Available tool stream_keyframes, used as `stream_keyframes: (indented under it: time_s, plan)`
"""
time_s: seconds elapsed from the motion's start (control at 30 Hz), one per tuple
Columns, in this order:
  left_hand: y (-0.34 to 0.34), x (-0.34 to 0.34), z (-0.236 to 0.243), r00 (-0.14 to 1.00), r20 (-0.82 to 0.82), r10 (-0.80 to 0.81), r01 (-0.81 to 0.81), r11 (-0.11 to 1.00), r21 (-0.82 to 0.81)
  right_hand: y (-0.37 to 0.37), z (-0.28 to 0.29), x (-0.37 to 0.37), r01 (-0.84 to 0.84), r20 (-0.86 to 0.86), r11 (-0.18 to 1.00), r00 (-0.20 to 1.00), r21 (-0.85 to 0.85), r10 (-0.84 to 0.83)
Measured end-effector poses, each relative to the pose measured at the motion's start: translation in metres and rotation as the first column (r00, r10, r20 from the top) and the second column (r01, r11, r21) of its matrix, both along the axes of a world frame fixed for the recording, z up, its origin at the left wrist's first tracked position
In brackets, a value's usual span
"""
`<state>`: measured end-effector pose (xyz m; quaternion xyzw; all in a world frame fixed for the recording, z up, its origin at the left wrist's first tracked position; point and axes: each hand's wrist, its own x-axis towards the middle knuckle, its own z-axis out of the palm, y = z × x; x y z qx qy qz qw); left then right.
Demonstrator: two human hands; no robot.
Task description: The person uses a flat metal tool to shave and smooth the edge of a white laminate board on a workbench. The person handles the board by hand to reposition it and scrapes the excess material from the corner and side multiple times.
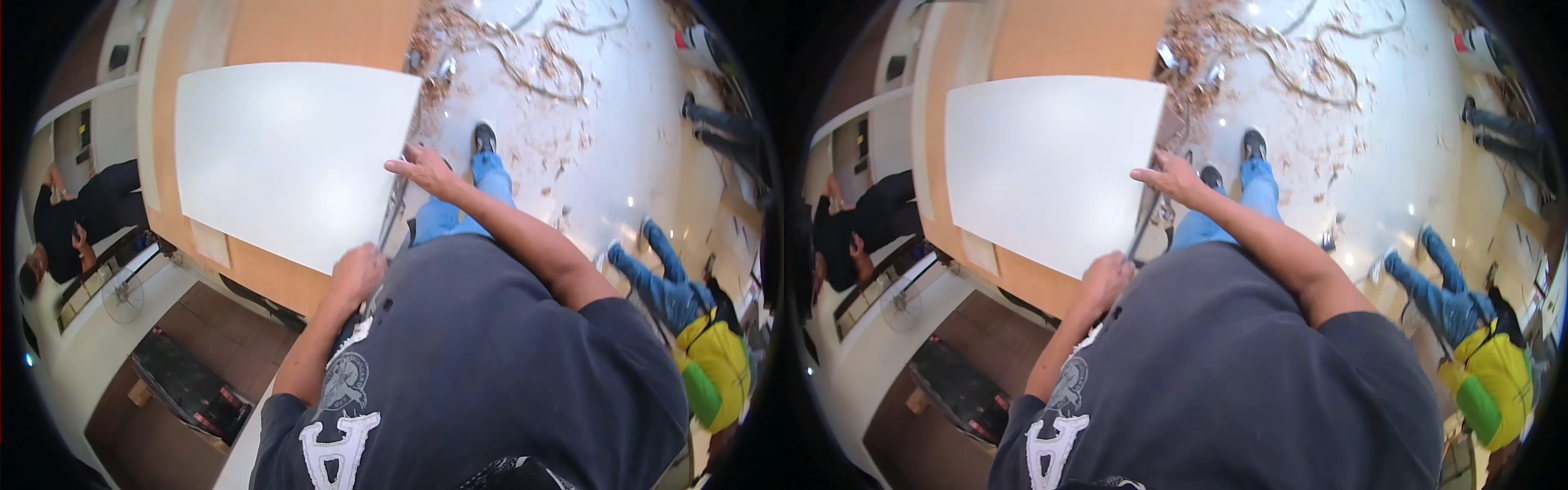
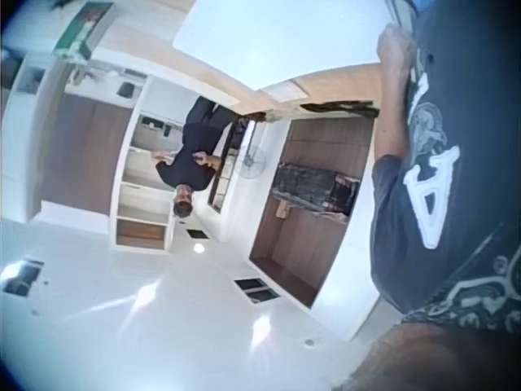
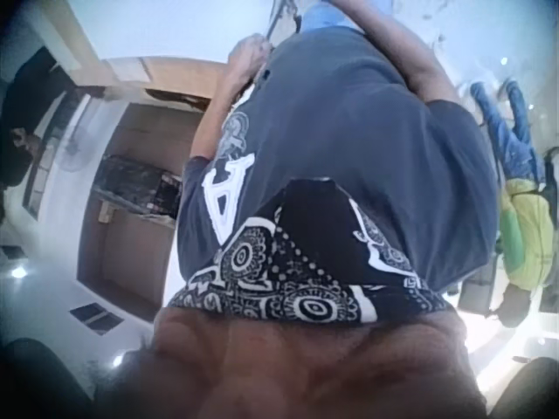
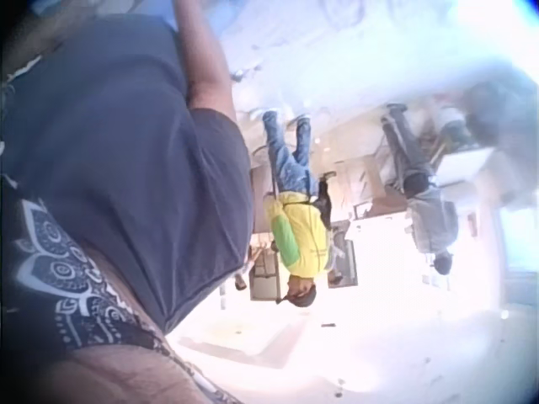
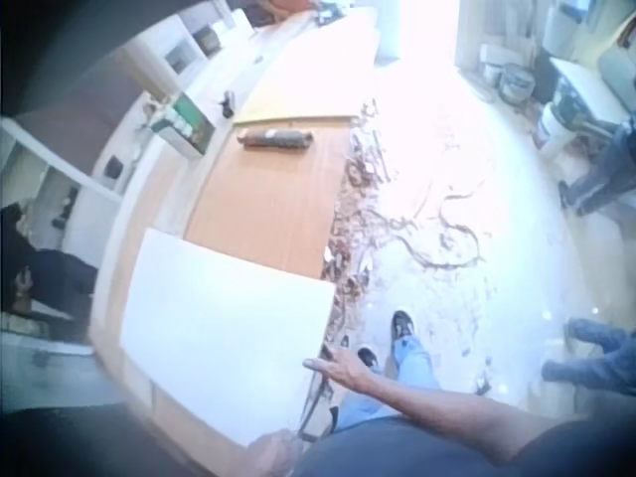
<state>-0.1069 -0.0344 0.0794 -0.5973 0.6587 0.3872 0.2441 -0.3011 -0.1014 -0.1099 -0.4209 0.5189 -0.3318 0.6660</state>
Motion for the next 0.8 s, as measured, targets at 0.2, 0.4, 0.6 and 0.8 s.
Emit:
stream_keyframes:
  time_s: [0.2,0.4,0.6,0.8]
  plan:
    - [0.039,0.044,0.059,0.95,-0.266,0.163,-0.189,0.979,-0.078,-0.028,0.042,-0.013,-0.072,0.284,0.909,0.957,0.409,-0.052]
    - [0.096,0.073,0.08,0.455,-0.453,0.767,-0.847,0.53,0.048,-0.029,0.032,-0.002,-0.13,0.398,0.874,0.914,0.469,-0.078]
    - [0.112,0.125,-0.001,0.637,-0.27,0.722,-0.64,0.299,-0.708,-0.025,0.053,0.006,0.046,0.31,0.725,0.884,0.687,-0.35]
    - [0.141,0.181,-0.06,0.279,0.022,0.96,-0.609,0.195,-0.769,-0.025,0.078,0.029,-0.071,0.373,0.68,0.875,0.73,-0.308]
